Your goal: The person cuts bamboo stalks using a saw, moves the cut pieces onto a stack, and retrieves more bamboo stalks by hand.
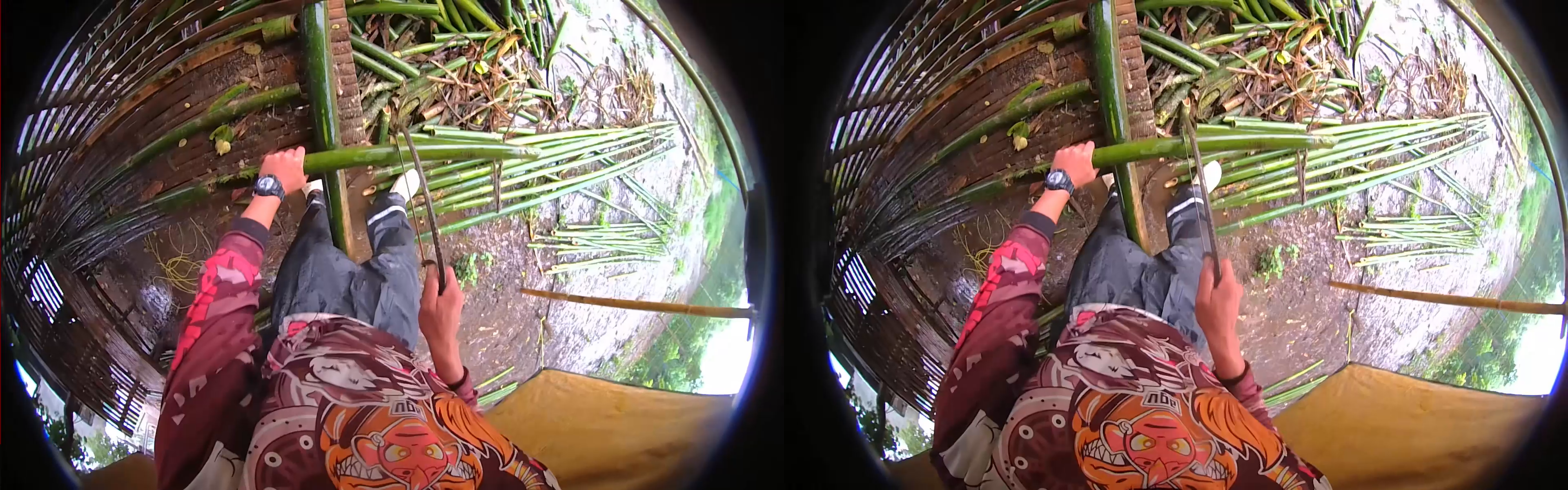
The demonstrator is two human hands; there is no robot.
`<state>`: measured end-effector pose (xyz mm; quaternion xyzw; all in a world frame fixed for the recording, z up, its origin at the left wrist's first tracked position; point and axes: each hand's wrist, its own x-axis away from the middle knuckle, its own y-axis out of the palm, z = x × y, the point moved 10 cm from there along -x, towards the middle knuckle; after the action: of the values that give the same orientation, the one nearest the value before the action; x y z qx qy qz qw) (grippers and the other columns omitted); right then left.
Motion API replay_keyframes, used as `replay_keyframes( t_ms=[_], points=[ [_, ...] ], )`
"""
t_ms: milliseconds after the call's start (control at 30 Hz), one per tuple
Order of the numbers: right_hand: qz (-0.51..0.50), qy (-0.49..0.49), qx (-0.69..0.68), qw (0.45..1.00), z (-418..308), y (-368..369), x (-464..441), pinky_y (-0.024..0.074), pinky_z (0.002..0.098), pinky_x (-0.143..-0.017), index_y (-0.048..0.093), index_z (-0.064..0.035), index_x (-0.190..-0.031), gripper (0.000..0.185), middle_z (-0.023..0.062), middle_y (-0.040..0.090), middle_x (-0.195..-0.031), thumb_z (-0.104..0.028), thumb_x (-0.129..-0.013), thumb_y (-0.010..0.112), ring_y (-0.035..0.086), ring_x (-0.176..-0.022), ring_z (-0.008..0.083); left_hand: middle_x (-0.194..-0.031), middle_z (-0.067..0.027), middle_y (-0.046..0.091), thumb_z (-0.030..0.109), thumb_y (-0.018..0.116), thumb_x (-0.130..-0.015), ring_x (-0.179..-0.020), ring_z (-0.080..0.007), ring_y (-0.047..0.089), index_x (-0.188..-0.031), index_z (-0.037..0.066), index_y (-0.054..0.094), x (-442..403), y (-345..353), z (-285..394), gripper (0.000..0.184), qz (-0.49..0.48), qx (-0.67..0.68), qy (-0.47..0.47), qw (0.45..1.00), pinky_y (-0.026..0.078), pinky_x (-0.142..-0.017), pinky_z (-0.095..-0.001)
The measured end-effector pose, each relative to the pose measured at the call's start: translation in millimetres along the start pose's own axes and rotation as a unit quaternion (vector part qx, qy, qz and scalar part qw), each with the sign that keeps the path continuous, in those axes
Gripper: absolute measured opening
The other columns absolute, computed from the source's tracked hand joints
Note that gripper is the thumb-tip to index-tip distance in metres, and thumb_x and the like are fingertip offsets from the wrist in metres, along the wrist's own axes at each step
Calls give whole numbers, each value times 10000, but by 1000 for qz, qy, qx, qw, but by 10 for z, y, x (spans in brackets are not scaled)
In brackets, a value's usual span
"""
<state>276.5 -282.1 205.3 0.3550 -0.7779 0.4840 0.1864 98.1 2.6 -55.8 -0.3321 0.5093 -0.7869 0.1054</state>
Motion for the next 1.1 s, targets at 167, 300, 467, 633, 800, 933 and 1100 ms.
replay_keyframes(
  t_ms=[167, 300, 467, 633, 800, 933, 1100],
  points=[
    [51, -132, 15, 990, -357, 792, -1546, 457, 547, -648, 585, 34, -969, 320, 308, 640, -849, -267, -1048, 509, 607, -793, 517, -918, -146, 741, 290, 788, -755, -842, -352, 742, -1014, 100, 600, -33, 38, -17, 371, -21, 1, 1, 1000, 601, -720, -487],
    [68, -104, -26, 992, -125, 395, -788, 458, 464, -610, 636, 1, -998, 287, 249, 616, -768, -259, -1051, 528, 606, -665, 383, -884, -136, 733, 315, 801, -757, -812, -349, 742, -1012, 104, 600, -6, -26, 25, 387, -10, -19, 5, 1000, 604, -702, -483],
    [24, -35, -47, 998, 7, -18, -77, 515, 510, -732, 651, -11, -1117, 314, 306, 678, -916, -297, -1041, 547, 678, -871, 477, -939, -130, 728, 325, 828, -724, -868, -343, 727, -1024, 100, 599, -33, 54, -31, 440, -43, -2, -21, 999, 588, -757, -471],
    [73, -144, -3, 987, -291, 700, -1486, 490, 525, -671, 639, 6, -1031, 308, 291, 669, -847, -287, -1045, 545, 647, -770, 491, -890, -127, 731, 325, 807, -750, -824, -345, 737, -999, 100, 598, -43, -13, -23, 395, 1, -16, 1, 1000, 594, -721, -483],
    [29, -32, -10, 999, -8, 10, -45, 476, 524, -618, 630, -9, -1041, 275, 289, 646, -792, -273, -1044, 554, 637, -732, 498, -898, -135, 743, 315, 804, -745, -833, -333, 749, -998, 107, 610, -7, 4, 10, 381, -17, -12, -2, 1000, 604, -723, -474],
    [71, -70, 3, 995, -7, 309, -616, 476, 536, -621, 637, 6, -1043, 292, 293, 648, -803, -273, -1043, 550, 648, -748, 497, -922, -145, 731, 333, 813, -758, -854, -359, 732, -1009, 101, 595, -16, -28, 5, 406, -24, -16, -6, 1000, 587, -732, -486],
    [63, -122, -22, 990, -120, 663, -1199, 441, 430, -585, 626, 14, -985, 339, 216, 584, -697, -306, -1050, 536, 564, -599, 315, -927, -132, 737, 307, 802, -750, -842, -356, 730, -997, 97, 602, 69, 65, 57, 381, -5, -2, -6, 1000, 588, -729, -486]
  ],
)
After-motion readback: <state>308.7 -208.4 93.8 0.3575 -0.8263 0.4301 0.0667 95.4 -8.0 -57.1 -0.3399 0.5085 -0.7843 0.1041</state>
